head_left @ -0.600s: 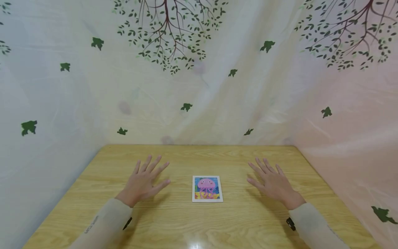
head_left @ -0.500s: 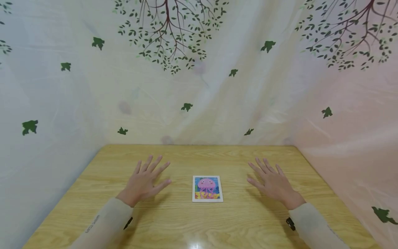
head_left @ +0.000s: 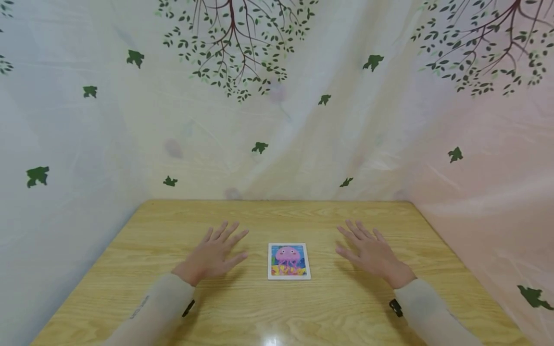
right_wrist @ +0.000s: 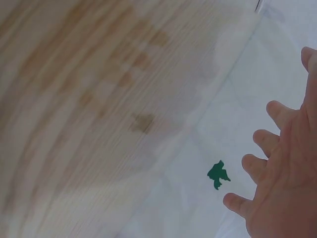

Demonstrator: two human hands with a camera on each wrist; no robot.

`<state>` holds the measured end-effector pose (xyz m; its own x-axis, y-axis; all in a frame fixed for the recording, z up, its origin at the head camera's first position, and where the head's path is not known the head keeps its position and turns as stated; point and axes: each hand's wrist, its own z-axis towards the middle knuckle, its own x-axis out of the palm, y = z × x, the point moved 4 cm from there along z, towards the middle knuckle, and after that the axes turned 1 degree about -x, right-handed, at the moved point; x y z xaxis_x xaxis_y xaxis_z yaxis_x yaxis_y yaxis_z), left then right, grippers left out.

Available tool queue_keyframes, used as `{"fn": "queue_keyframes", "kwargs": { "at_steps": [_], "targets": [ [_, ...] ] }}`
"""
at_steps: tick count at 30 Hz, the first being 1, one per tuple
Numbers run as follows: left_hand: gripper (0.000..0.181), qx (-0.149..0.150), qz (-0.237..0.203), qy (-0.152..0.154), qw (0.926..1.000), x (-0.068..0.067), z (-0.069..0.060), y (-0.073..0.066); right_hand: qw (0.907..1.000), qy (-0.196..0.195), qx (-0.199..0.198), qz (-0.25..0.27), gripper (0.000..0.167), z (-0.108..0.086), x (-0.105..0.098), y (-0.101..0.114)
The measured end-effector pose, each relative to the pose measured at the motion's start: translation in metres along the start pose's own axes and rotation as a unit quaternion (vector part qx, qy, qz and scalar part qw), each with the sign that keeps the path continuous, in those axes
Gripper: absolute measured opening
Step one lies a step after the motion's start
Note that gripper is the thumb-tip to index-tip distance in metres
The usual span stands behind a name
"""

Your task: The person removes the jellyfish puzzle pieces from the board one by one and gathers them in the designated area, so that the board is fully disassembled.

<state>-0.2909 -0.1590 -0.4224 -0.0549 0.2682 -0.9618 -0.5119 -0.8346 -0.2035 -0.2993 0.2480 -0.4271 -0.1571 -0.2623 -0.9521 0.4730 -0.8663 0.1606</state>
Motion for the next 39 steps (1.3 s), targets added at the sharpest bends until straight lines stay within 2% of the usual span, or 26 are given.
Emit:
{"fn": "queue_keyframes", "kwargs": {
  "at_steps": [7, 12, 20, 29, 34, 39],
  "targets": [
    [0.063, 0.042, -0.033, 0.059, 0.9969, 0.011, 0.011, -0.02, 0.9996, 0.02, -0.005, 0.02, 0.071, 0.006, -0.001, 0.015],
    [0.06, 0.072, -0.048, 0.087, 0.9924, 0.016, 0.018, -0.035, 0.9991, 0.036, -0.011, 0.02, 0.072, 0.011, 0.005, 0.019],
    [0.06, 0.103, -0.041, 0.127, 0.9856, 0.029, 0.029, -0.057, 0.9978, 0.045, -0.029, 0.04, 0.071, 0.014, 0.01, 0.026],
    [0.055, 0.136, -0.01, 0.146, 0.9799, 0.038, 0.037, -0.078, 0.9956, 0.066, -0.038, 0.055, 0.069, 0.018, 0.008, 0.037],
    [0.063, 0.139, -0.01, 0.154, 0.9781, 0.04, 0.039, -0.083, 0.9922, 0.082, -0.051, 0.08, 0.067, 0.023, 0.012, 0.041],
    [0.066, 0.153, -0.02, 0.151, 0.9764, 0.039, 0.04, -0.087, 0.9879, 0.089, -0.06, 0.112, 0.062, 0.028, 0.013, 0.046]
  ]
}}
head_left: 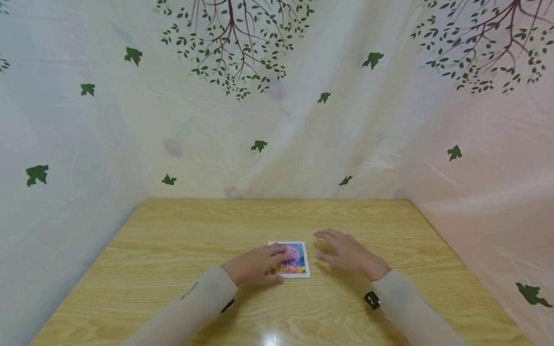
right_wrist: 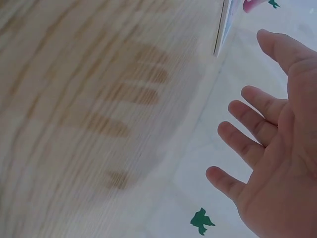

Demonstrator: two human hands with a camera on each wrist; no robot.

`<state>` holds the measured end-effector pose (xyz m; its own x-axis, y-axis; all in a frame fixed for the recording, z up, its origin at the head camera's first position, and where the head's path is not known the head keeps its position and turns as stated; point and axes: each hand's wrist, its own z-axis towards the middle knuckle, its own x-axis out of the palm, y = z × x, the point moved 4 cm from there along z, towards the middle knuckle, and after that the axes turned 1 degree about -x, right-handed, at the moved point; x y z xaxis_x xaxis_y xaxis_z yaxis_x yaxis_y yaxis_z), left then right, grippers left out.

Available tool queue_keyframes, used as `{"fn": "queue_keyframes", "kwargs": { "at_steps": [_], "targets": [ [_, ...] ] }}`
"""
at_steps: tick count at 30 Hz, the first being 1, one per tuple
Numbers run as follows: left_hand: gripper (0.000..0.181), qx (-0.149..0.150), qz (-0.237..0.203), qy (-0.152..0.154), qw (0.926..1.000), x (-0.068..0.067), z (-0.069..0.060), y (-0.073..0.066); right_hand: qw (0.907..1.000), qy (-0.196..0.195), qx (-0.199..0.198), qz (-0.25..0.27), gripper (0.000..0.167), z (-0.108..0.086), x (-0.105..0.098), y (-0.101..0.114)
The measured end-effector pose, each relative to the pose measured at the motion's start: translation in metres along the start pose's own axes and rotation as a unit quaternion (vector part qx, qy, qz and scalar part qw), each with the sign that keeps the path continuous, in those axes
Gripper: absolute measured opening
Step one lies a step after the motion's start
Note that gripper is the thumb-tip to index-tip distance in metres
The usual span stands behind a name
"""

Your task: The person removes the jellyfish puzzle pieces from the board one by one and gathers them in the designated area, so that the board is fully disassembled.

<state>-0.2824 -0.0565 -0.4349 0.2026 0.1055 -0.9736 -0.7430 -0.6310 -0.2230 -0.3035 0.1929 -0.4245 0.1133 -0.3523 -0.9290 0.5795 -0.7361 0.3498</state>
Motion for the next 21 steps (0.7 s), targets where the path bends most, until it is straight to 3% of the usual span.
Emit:
{"fn": "queue_keyframes", "kwargs": {
  "at_steps": [8, 14, 21],
  "targets": [
    [0.062, 0.029, 0.02, -0.007, 0.9994, -0.001, 0.003, -0.005, 0.9994, 0.01, -0.005, 0.034, 0.051, 0.01, 0.001, 0.007],
    [0.061, -0.003, 0.007, 0.009, 0.9999, 0.001, 0.005, -0.003, 0.9986, 0.008, -0.014, 0.05, 0.045, 0.017, 0.003, 0.008],
    [0.06, -0.022, -0.013, 0.025, 0.9994, 0.004, 0.005, 0.001, 0.9943, 0.04, 0.009, 0.098, 0.039, 0.031, 0.012, 0.005]
  ]
}}
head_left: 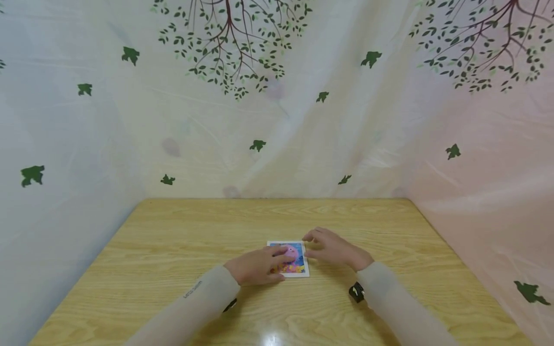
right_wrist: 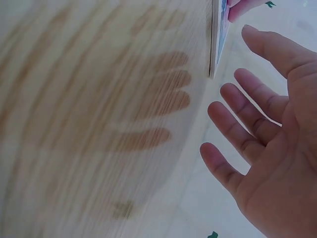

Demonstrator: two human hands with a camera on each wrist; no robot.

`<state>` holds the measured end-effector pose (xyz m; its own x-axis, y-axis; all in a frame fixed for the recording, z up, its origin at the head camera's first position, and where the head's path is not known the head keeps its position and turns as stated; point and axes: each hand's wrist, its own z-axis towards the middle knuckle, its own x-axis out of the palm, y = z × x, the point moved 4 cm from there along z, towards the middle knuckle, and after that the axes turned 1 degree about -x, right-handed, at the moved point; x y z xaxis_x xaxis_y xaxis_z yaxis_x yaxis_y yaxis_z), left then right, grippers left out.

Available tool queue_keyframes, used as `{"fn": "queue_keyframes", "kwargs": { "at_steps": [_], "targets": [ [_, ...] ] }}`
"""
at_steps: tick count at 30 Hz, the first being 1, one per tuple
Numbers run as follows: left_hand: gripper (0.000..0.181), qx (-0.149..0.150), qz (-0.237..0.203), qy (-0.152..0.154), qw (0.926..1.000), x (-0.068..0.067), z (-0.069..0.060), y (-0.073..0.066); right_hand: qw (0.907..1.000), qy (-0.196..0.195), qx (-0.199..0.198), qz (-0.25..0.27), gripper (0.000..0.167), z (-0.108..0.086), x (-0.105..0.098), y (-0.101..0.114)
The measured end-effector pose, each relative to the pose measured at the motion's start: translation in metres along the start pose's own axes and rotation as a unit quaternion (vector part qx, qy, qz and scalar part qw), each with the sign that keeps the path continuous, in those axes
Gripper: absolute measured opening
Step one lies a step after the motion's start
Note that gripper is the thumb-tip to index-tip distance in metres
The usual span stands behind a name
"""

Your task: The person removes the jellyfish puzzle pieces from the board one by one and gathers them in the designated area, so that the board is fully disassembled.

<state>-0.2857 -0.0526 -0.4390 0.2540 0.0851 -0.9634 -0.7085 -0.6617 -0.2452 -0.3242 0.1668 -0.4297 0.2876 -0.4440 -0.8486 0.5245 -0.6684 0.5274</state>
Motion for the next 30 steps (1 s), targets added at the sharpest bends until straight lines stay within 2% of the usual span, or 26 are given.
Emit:
{"fn": "queue_keyframes", "kwargs": {
  "at_steps": [10, 19, 30],
  "targets": [
    [0.058, 0.008, -0.007, 0.003, 0.9999, 0.0, 0.001, 0.001, 0.9997, 0.012, -0.017, -0.013, 0.038, 0.016, 0.005, 0.006],
    [0.059, -0.01, -0.019, 0.018, 0.9996, 0.004, 0.001, 0.003, 0.9991, 0.024, 0.004, -0.034, 0.036, 0.021, 0.009, 0.002],
    [0.059, -0.003, -0.033, 0.018, 0.9993, 0.005, 0.0, 0.002, 0.9974, 0.051, 0.029, -0.042, 0.032, 0.027, 0.007, 0.005]
  ]
}}
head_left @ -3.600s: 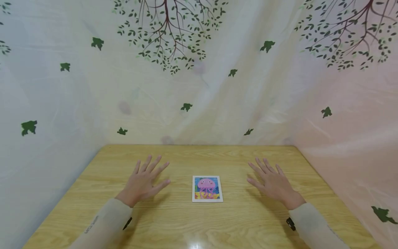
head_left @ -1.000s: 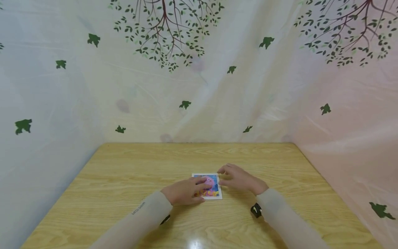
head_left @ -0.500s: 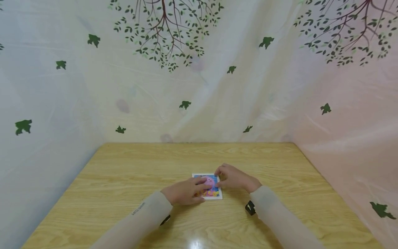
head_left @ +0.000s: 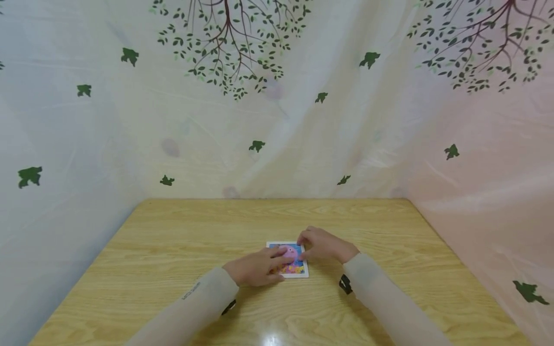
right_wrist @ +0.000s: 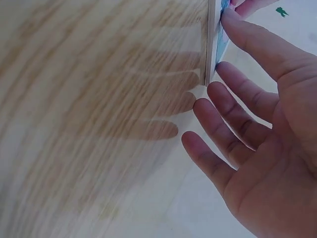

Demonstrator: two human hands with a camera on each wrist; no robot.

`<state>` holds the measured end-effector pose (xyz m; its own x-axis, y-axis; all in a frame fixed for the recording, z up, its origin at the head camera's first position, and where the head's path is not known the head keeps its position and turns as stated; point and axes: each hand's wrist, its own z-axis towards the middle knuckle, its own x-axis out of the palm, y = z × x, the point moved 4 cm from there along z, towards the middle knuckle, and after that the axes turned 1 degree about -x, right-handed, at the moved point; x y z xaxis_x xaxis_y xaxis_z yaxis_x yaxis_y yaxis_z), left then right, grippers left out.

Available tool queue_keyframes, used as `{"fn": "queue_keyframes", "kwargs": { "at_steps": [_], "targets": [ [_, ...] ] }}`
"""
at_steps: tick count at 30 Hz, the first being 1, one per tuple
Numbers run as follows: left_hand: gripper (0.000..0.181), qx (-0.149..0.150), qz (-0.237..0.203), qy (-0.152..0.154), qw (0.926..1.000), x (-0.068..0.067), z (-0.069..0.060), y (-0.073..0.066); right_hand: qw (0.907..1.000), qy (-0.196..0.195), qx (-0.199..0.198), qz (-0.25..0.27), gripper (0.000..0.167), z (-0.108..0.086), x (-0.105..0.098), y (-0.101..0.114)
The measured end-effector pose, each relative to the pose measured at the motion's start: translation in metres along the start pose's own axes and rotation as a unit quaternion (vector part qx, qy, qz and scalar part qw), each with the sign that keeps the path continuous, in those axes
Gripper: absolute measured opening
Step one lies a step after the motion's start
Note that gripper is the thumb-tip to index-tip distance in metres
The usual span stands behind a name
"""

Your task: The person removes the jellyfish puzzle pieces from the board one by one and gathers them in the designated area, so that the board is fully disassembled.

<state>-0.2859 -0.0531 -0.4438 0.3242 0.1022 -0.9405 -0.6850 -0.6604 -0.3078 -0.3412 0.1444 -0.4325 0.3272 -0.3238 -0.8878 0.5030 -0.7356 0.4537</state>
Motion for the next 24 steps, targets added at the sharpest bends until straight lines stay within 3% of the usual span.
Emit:
{"fn": "queue_keyframes", "kwargs": {
  "at_steps": [15, 24],
  "targets": [
    [0.059, 0.001, 0.008, -0.001, 1.0, 0.001, 0.001, 0.0, 0.9992, 0.017, -0.013, 0.033, 0.031, 0.013, 0.001, -0.006],
    [0.059, 0.004, 0.003, -0.001, 1.0, -0.001, 0.0, -0.001, 0.9933, 0.015, -0.001, 0.114, 0.034, 0.01, 0.0, -0.005]
  ]
}}
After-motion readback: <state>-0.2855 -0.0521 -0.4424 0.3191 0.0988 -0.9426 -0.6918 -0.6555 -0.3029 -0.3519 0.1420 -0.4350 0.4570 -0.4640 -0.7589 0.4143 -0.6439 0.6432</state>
